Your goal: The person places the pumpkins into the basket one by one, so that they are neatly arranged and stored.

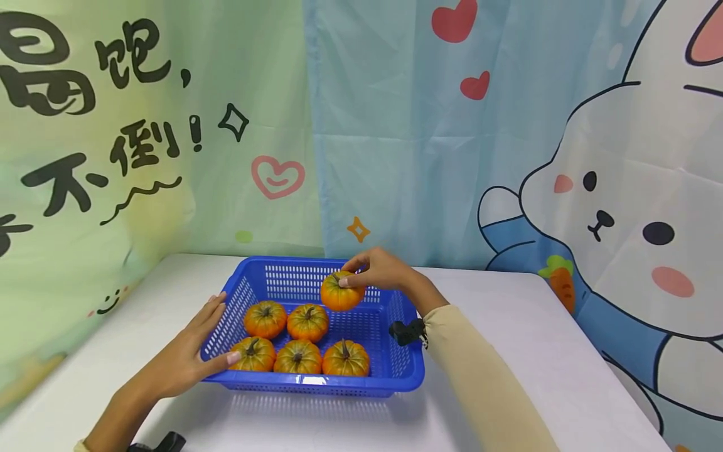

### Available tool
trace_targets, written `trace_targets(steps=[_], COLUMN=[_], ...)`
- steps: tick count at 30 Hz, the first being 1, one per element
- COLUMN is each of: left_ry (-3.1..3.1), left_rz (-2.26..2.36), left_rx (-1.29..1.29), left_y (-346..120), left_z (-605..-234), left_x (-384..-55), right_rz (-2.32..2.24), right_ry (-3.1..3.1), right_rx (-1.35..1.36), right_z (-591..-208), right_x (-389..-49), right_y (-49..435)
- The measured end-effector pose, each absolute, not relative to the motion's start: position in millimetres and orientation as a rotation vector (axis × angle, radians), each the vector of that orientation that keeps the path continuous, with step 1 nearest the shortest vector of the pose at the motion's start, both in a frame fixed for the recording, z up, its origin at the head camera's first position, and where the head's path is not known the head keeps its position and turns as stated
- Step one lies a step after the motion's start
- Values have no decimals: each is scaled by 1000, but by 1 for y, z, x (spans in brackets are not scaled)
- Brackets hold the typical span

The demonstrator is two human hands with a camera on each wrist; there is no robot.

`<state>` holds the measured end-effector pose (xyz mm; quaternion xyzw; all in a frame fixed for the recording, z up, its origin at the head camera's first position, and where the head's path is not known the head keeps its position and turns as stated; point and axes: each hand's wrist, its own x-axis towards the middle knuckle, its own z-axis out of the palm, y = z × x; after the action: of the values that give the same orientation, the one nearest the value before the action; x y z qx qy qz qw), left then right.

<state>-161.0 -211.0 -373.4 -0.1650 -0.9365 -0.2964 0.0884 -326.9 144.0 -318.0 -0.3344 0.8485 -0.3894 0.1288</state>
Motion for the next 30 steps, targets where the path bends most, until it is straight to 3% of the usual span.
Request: trace_targets(steps=[30], left_ry=[-2784], left_rz=[-865], left_rx=[-509], left_y=[-212], left_z=[-373], left_x=[-162], right_rz=[-800], right_ry=[2294], right_rx=[-839], right_z=[-340], right_x=[-330], right_y=[140])
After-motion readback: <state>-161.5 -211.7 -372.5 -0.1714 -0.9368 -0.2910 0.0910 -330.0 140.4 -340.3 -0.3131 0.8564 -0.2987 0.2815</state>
